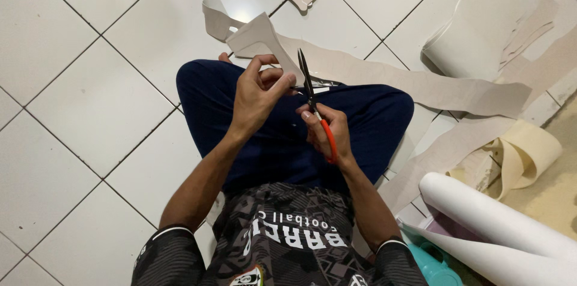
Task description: The person sits on the floor cutting shapes out of thin white foam sheets with scissors, following drawn outlines. They trim curved pieces one at a time, set finished cutouts aside with other completed shapes, and continue cutting more pieces from the remaining foam.
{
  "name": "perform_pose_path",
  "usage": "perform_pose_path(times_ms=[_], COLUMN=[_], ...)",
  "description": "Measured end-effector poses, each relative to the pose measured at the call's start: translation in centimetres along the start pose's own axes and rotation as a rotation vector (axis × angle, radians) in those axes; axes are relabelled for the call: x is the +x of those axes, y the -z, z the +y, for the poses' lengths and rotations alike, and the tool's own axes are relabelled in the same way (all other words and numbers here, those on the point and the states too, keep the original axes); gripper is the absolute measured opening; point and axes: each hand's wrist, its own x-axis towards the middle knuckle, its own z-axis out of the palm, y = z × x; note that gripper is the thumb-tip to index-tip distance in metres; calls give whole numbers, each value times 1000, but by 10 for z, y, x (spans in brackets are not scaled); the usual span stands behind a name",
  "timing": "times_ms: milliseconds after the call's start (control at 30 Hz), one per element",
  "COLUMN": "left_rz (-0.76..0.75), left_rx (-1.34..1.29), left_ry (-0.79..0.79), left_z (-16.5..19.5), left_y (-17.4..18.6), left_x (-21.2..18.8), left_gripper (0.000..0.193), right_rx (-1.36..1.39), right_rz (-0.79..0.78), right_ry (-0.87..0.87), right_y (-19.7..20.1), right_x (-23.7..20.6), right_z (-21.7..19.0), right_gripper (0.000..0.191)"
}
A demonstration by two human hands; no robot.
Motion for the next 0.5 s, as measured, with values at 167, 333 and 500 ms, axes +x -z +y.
perform_pose_path(times_ms=[167, 333, 500], left_rz=[-22, -103, -118], left_rx=[140, 232, 137], left_ry=[-42, -74, 5], left_z=[13, 22, 22], left_y=[6, 7, 6], left_x=[1, -2, -1], left_gripper=[47, 58, 59], right_rx=[77, -94, -95], right_rz=[-37, -96, -107], right_ry=[37, 155, 121], right_y=[2, 6, 4], right_x=[0, 5, 6], right_z=[-1, -12, -18], right_gripper=[45, 50, 48])
